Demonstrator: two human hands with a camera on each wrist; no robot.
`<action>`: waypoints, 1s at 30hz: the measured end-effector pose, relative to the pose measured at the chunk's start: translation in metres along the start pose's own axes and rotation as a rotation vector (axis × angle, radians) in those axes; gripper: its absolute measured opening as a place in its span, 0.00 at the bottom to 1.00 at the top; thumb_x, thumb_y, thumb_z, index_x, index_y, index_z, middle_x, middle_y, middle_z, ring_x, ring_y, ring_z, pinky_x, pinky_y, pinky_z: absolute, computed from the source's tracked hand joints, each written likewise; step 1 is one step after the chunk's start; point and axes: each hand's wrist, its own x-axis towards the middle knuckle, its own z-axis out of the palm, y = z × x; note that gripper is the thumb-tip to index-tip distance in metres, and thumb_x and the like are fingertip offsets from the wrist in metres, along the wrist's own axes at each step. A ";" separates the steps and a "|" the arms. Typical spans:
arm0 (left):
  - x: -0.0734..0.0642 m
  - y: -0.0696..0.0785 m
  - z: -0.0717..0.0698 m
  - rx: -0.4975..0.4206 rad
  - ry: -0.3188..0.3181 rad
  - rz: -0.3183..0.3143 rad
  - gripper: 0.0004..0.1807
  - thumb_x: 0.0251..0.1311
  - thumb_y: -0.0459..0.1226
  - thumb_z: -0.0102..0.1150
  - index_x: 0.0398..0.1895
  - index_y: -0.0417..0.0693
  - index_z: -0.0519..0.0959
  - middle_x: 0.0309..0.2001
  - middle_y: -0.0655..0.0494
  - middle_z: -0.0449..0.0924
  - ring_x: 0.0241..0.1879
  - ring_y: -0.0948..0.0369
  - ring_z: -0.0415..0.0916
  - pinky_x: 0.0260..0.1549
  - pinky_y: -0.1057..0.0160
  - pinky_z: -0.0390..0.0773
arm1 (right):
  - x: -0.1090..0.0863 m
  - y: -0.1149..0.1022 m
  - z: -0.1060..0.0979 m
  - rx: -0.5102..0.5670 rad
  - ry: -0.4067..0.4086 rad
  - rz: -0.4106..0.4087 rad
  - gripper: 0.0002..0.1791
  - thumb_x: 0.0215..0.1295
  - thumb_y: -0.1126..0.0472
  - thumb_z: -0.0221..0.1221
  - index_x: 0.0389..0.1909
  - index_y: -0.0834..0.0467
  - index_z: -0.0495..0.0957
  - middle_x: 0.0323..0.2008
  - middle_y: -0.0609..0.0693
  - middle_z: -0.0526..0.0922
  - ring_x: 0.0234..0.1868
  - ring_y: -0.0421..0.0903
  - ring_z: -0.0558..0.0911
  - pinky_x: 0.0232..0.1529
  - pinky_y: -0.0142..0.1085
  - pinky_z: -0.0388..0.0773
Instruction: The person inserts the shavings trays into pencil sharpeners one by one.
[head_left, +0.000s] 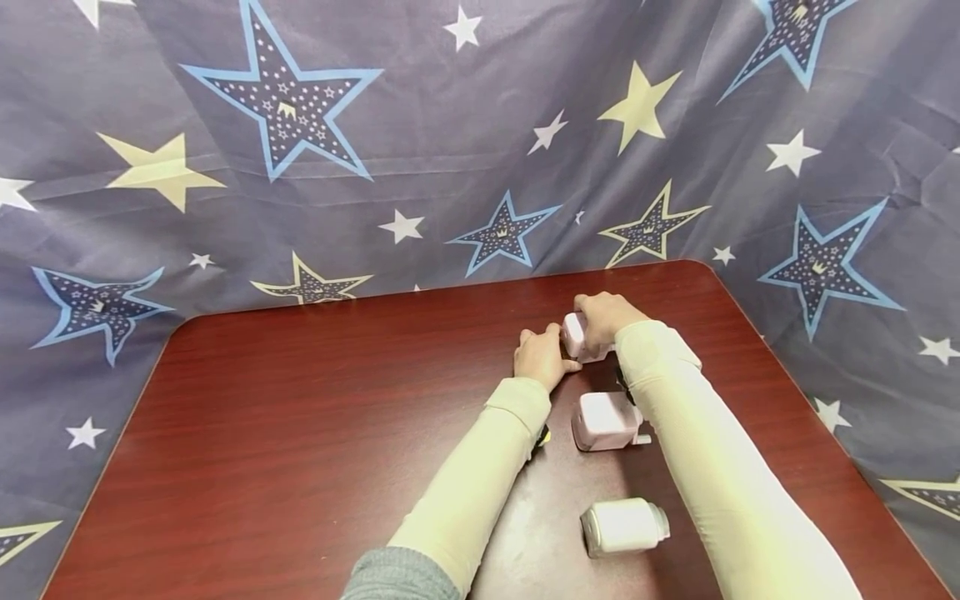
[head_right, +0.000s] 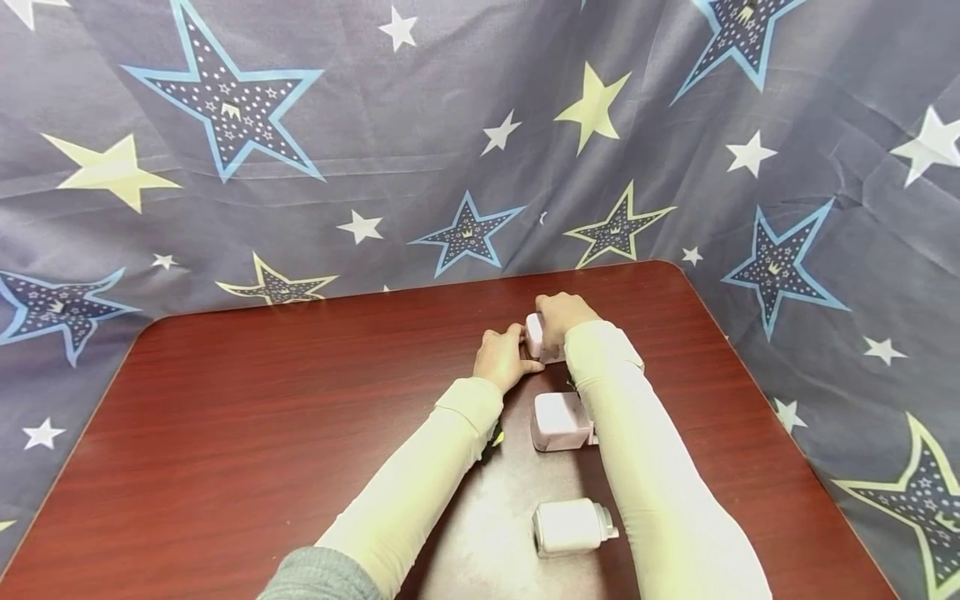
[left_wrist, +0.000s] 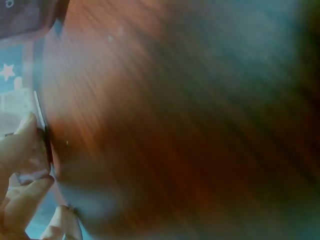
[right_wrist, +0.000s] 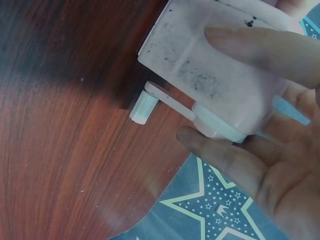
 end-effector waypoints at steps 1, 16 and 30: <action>0.000 0.000 0.000 0.003 0.003 0.001 0.32 0.44 0.50 0.77 0.51 0.49 0.76 0.48 0.49 0.87 0.51 0.49 0.73 0.49 0.49 0.77 | 0.000 -0.001 0.000 -0.001 -0.002 0.001 0.34 0.37 0.63 0.73 0.51 0.60 0.73 0.45 0.62 0.82 0.43 0.57 0.80 0.45 0.47 0.78; 0.003 -0.007 -0.006 0.058 -0.044 0.059 0.39 0.51 0.52 0.73 0.65 0.49 0.71 0.55 0.47 0.83 0.55 0.48 0.70 0.51 0.50 0.77 | 0.006 0.006 0.002 -0.008 -0.003 0.009 0.40 0.36 0.63 0.70 0.58 0.59 0.72 0.48 0.64 0.82 0.43 0.58 0.80 0.45 0.48 0.78; -0.004 -0.030 -0.042 0.230 -0.048 0.172 0.34 0.59 0.57 0.63 0.66 0.53 0.74 0.61 0.54 0.80 0.56 0.49 0.75 0.50 0.49 0.78 | -0.006 -0.001 0.004 0.085 -0.050 -0.008 0.62 0.41 0.54 0.74 0.78 0.53 0.50 0.78 0.65 0.43 0.76 0.72 0.47 0.70 0.70 0.48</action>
